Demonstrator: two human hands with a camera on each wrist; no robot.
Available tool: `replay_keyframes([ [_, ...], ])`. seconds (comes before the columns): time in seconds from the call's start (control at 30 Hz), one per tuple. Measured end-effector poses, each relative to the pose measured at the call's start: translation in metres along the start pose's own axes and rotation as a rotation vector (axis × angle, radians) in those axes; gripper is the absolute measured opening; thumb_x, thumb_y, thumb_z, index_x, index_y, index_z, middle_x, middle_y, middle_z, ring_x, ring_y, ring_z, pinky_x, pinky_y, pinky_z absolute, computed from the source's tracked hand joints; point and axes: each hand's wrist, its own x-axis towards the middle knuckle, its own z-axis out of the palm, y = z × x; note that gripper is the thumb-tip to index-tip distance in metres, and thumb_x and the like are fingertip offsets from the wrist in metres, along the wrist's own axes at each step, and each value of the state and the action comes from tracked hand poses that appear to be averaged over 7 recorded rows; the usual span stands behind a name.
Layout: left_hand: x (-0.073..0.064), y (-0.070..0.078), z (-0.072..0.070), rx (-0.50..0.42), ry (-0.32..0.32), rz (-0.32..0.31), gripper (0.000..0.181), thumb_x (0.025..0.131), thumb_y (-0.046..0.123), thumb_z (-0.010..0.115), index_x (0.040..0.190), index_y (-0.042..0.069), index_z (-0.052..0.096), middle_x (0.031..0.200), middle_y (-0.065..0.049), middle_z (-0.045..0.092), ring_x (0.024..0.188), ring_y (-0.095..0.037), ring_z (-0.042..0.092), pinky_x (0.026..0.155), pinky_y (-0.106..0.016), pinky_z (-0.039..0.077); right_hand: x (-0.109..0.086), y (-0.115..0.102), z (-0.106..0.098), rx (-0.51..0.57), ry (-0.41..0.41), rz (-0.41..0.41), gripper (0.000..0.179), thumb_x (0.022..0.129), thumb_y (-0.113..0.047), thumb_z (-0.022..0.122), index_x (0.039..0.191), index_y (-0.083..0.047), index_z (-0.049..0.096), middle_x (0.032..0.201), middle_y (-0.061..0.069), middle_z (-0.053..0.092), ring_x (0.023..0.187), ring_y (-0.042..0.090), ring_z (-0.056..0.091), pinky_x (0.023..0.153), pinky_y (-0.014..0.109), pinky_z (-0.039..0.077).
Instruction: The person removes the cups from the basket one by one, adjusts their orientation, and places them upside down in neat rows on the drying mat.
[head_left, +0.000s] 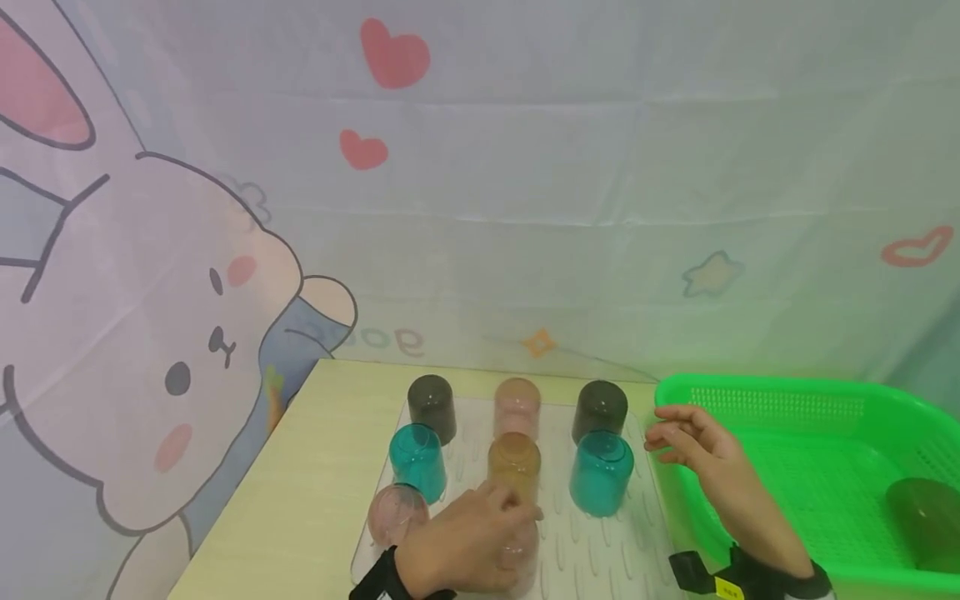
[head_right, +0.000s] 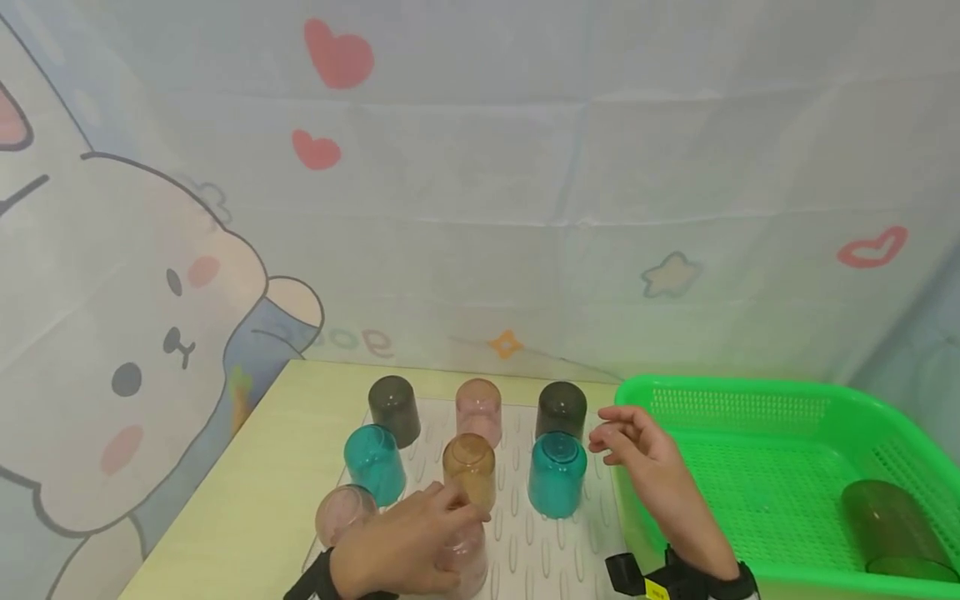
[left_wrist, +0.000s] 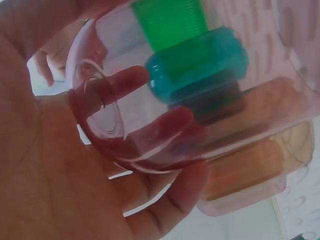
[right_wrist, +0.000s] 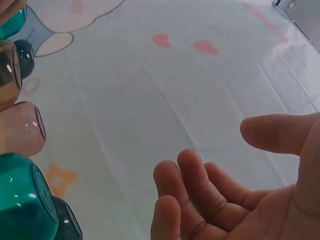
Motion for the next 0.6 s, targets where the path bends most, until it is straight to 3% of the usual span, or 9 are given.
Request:
replay_keyframes([
  [0.23,0.004,0.000,0.005,-0.027,-0.029,-0.021,0.063,0.071,0.037,0.081,0.127,0.028,0.054,0.108,0.006,0.047,0.078,-0.003,0.043,0.063,-0.014,0.037,-0.006,0.004,-0.013,-0.046,0.021,-0.027,0.022,0.102,-0.013,0.042,0.122,-0.003,0.045,0.099,-0.005,0.062,0.091,0.010,0.060,0.074,0.022,0.050],
  [0.37,0.005,0.003,0.004,-0.019,-0.025,-0.011,0.061,0.073,0.040,0.078,0.127,0.028,0.055,0.111,0.006,0.048,0.083,-0.004,0.044,0.066,-0.015,0.039,-0.003,-0.003,-0.027,-0.247,0.026,-0.045,0.024,0.102,-0.011,0.044,0.122,0.001,0.045,0.095,-0.005,0.061,0.085,0.006,0.059,0.069,0.023,0.049],
  [0.5,0.006,0.006,0.002,-0.049,-0.051,-0.016,0.059,0.076,0.042,0.076,0.129,0.029,0.054,0.113,0.008,0.049,0.089,-0.004,0.045,0.068,-0.018,0.041,-0.001,-0.014,-0.054,-0.489,-0.028,-0.017,0.028,0.101,-0.015,0.047,0.123,0.001,0.047,0.096,0.000,0.061,0.082,0.001,0.057,0.065,0.026,0.049],
  [0.6,0.006,0.007,0.001,-0.050,-0.078,-0.025,0.060,0.076,0.041,0.077,0.130,0.029,0.054,0.114,0.009,0.050,0.093,-0.004,0.045,0.072,-0.021,0.043,-0.004,-0.019,-0.076,-0.570,-0.075,0.025,0.031,0.101,-0.018,0.046,0.125,0.001,0.047,0.101,0.005,0.061,0.084,0.001,0.057,0.065,0.027,0.049],
])
